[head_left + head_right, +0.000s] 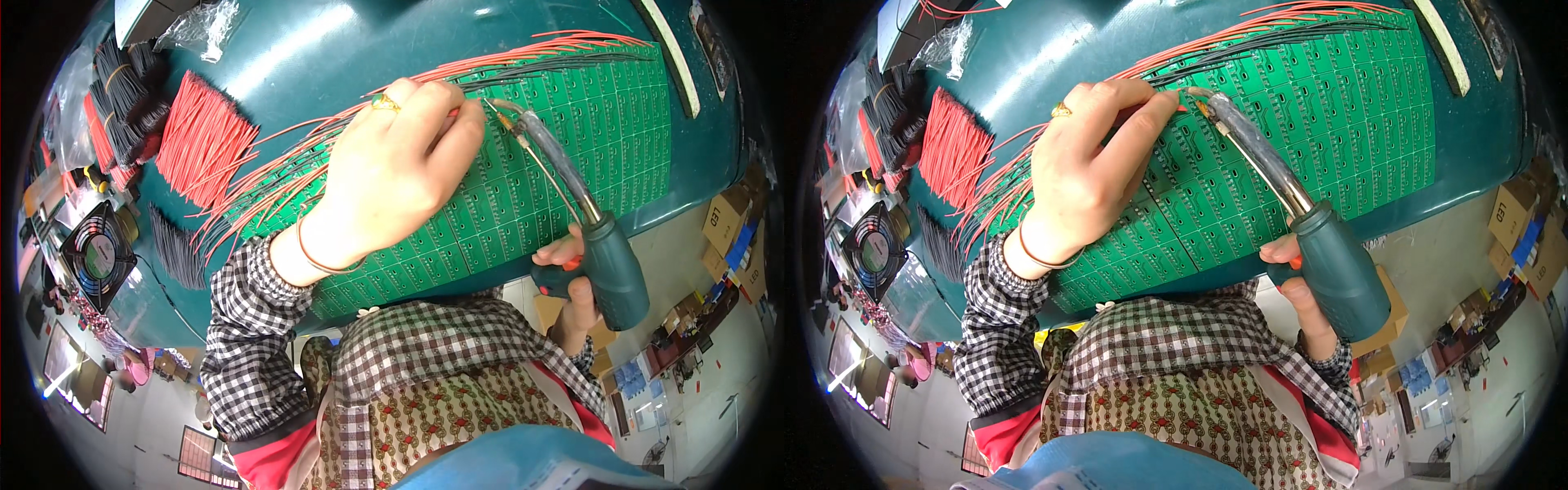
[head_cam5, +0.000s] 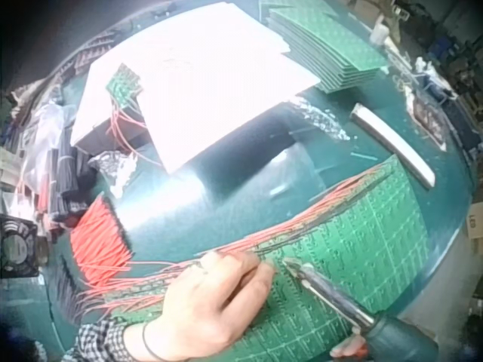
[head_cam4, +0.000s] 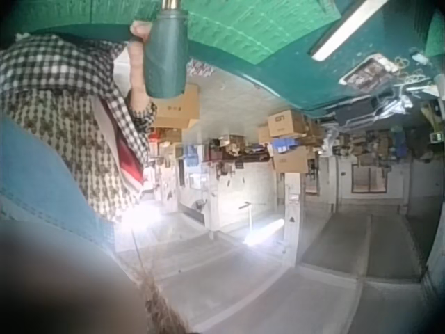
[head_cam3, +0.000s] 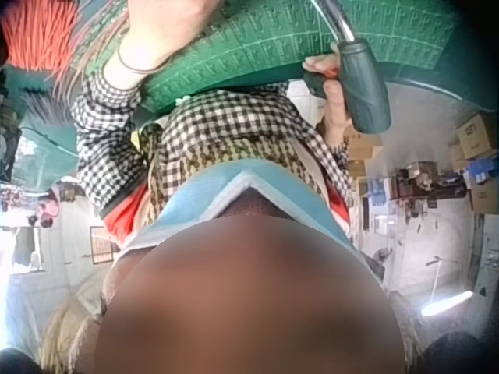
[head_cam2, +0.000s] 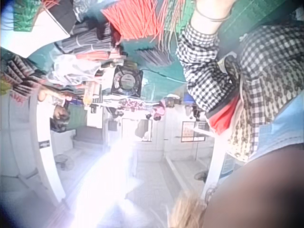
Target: Soldering individual red and black wires onto designated contact points on printed circuit boards.
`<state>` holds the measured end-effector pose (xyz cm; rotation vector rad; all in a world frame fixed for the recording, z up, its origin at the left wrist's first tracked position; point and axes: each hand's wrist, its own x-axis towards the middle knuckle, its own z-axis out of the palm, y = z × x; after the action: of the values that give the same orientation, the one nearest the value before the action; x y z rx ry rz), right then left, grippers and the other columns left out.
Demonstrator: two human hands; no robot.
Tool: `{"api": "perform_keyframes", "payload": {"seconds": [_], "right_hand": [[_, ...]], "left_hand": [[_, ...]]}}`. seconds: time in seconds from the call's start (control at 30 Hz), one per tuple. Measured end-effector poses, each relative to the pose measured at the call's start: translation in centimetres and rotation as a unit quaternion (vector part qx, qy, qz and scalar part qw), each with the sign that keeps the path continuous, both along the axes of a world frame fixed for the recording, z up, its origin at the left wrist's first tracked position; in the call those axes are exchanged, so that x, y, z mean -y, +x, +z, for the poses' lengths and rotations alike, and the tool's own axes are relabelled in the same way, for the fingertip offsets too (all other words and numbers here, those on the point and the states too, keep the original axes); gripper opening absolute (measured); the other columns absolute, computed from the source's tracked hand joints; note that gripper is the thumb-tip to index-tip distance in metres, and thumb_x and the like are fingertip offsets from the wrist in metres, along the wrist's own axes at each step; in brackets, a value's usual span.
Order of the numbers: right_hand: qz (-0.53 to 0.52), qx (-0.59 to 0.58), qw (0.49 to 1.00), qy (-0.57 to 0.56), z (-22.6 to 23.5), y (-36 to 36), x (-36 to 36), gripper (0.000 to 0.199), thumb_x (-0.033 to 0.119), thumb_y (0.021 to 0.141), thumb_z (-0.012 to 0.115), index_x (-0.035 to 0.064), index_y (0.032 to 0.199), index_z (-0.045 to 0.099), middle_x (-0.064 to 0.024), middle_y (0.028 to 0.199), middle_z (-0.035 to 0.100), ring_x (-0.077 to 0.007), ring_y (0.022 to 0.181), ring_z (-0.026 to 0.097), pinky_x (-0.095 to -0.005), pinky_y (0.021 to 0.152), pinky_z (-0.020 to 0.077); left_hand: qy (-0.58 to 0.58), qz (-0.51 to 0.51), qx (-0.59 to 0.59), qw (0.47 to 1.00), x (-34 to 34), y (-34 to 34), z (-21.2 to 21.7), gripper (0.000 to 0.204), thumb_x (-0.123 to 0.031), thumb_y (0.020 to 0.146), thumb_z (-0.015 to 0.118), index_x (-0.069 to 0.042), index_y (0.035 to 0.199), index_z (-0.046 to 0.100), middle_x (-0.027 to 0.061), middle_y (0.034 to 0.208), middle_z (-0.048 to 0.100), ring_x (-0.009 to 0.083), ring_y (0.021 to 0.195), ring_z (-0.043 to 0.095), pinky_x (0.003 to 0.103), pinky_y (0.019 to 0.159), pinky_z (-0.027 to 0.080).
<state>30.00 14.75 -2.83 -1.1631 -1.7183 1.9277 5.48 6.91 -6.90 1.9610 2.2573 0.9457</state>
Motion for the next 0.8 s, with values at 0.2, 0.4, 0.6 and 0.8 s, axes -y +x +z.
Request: {"api": "perform_keyframes", "payload": {"seconds": [0.2, 0.4, 0.6, 0.8], "right_hand": [[0.000, 0.001, 1.000, 0.000, -0.3, 0.2, -0.1, 0.074, 0.043, 0.083, 0.065, -0.0131, 0.125, 0.041, -0.0115, 0.087, 0.057, -0.0239, 0.079, 0.060, -0.0382, 0.070, 0.0541], [-0.001, 0.012, 1.000, -0.011, 0.0, -0.1, -0.2, 0.075, 0.043, 0.083, 0.065, -0.0133, 0.125, 0.040, -0.0113, 0.088, 0.057, -0.0237, 0.080, 0.061, -0.0382, 0.071, 0.0542], [0.005, 0.015, 1.000, -0.007, 0.1, -0.2, -0.2, 0.074, 0.043, 0.083, 0.066, -0.0133, 0.125, 0.041, -0.0109, 0.086, 0.057, -0.0235, 0.078, 0.061, -0.0376, 0.070, 0.0541], [-0.008, 0.034, 0.999, -0.009, 0.4, -0.5, 0.0, 0.076, 0.045, 0.082, 0.066, -0.0131, 0.124, 0.042, -0.0106, 0.085, 0.057, -0.0236, 0.077, 0.061, -0.0375, 0.070, 0.0540]], "left_hand": [[-0.010, 0.002, 0.006, 1.000, 0.0, 0.1, 0.2, 0.033, -0.001, 0.062, 0.065, -0.002, 0.095, 0.067, 0.0055, 0.087, 0.059, 0.0187, 0.072, 0.056, 0.028, 0.060, 0.047], [-0.009, 0.002, 0.003, 1.000, 0.0, 0.1, 0.2, 0.032, -0.001, 0.062, 0.066, -0.002, 0.094, 0.067, 0.0053, 0.087, 0.059, 0.0183, 0.072, 0.056, 0.027, 0.059, 0.047], [0.054, -0.010, -0.035, 0.998, -0.3, -0.2, -1.1, 0.026, -0.008, 0.063, 0.062, -0.003, 0.089, 0.061, 0.0045, 0.082, 0.049, 0.0165, 0.065, 0.051, 0.025, 0.051, 0.045], [0.055, -0.014, -0.039, 0.998, -0.4, -0.3, -1.0, 0.027, -0.008, 0.063, 0.062, -0.003, 0.089, 0.061, 0.0052, 0.083, 0.049, 0.0170, 0.065, 0.052, 0.025, 0.051, 0.046]]}}
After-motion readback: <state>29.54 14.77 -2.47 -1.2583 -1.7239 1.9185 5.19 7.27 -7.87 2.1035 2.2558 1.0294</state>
